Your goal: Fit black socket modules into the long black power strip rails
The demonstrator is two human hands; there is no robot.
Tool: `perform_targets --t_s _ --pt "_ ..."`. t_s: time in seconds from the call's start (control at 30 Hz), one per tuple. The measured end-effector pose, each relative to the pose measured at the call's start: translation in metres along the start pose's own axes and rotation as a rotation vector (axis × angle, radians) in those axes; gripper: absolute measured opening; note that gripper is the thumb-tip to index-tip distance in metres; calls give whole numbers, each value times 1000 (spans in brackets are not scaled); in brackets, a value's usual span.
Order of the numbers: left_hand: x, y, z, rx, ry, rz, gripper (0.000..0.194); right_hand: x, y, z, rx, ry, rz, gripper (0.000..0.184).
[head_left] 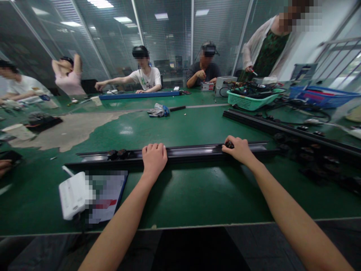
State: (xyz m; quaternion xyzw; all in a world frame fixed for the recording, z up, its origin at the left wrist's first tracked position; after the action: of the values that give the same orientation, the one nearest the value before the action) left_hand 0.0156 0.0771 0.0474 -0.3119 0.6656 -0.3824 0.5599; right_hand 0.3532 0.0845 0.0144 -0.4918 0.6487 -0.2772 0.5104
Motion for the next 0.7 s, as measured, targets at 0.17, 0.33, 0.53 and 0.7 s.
perform_targets --t_s 0.17,0.33,0.53,0.7 --pt "0 0 0 -17 6 4 36 0 -1 -1 -2 -7 13 21" --pt "0 0 0 -7 4 8 36 0 0 1 -2 -10 3 20" --pt "0 0 0 -1 4 8 36 0 1 4 -5 1 -3 21" --pt "0 -1 1 -16 9 18 35 0 1 5 -8 12 -11 20"
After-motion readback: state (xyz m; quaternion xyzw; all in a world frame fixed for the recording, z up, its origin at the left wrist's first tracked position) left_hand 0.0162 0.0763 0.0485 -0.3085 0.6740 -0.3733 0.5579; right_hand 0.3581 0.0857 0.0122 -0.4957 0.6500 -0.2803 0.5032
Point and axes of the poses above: each hand's wrist, its own x-axis away from the middle knuckle, its own y-axis out of the palm, z = x × y, the point moved 9 cm from there along -x, towards the middle knuckle, and after that the axes turned 2 degrees about -x, right-handed, at the moved point
